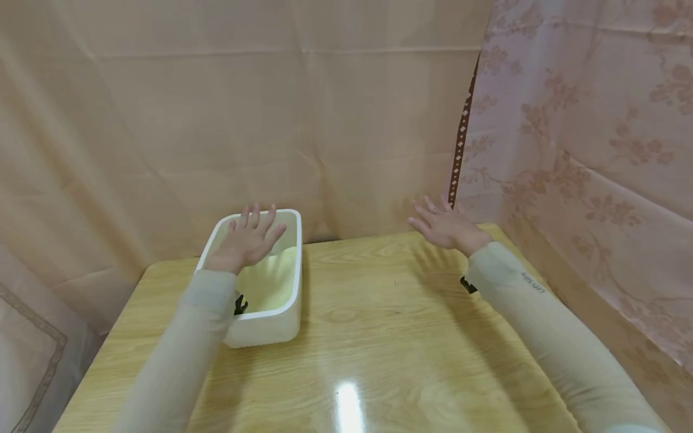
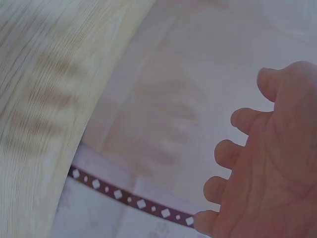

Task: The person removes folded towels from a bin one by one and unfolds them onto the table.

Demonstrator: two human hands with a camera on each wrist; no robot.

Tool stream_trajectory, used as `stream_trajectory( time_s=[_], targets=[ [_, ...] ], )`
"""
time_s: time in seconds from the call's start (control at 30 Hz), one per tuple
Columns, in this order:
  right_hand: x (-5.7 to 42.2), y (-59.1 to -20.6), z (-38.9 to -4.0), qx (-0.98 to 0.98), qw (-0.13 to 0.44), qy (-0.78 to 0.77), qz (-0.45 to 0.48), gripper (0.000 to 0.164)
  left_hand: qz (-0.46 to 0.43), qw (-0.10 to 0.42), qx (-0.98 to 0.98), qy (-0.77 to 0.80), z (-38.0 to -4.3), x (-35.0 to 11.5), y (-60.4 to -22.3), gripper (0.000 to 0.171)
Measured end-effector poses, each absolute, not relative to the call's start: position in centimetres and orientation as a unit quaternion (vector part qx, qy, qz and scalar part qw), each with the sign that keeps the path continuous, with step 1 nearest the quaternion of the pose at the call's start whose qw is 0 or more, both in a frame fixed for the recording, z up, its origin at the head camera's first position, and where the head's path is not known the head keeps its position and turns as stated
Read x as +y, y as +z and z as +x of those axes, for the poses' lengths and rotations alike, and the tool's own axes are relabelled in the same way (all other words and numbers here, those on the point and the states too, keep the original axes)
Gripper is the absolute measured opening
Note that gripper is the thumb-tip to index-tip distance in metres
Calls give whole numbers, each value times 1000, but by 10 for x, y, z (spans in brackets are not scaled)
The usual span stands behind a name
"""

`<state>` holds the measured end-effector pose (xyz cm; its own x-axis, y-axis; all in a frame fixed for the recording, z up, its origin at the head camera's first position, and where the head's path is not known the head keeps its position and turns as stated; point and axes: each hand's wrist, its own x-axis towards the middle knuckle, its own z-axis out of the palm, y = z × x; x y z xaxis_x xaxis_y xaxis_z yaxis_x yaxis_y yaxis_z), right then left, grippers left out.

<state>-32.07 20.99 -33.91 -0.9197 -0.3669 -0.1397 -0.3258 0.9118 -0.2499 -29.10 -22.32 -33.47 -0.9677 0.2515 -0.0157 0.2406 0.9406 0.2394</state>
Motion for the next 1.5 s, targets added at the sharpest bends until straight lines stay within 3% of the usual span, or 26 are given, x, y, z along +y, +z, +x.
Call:
stream_trajectory(
  time_s=[0.27, 0.43, 0.7, 0.87, 1.0, 1.17, 1.33, 1.5],
  targets=[
    [188, -327, -317, 941, 112, -224, -227, 73, 131, -5, 983, 131, -297, -228, -329, 82],
    [166, -321, -309, 919, 123, -294, -231, 74, 149, -54, 980, 122, -300, -230, -326, 79],
    [117, -328, -285, 788, 273, -514, -200, 69, 172, -187, 959, 128, -310, -235, -325, 73],
    [83, -336, -267, 713, 327, -589, -193, 61, 183, -236, 948, 115, -310, -235, -330, 68],
    [57, -347, -257, 658, 361, -637, -175, 56, 167, -216, 958, 84, -310, -236, -336, 70],
    [29, -364, -250, 610, 383, -679, -143, 61, 156, -145, 976, 52, -309, -239, -346, 77],
    [10, -374, -247, 579, 390, -705, -125, 55, 181, -77, 980, 39, -308, -242, -359, 79],
    [-1, -377, -246, 558, 382, -729, -105, 52, 200, -59, 978, 34, -313, -242, -368, 75]
  ],
)
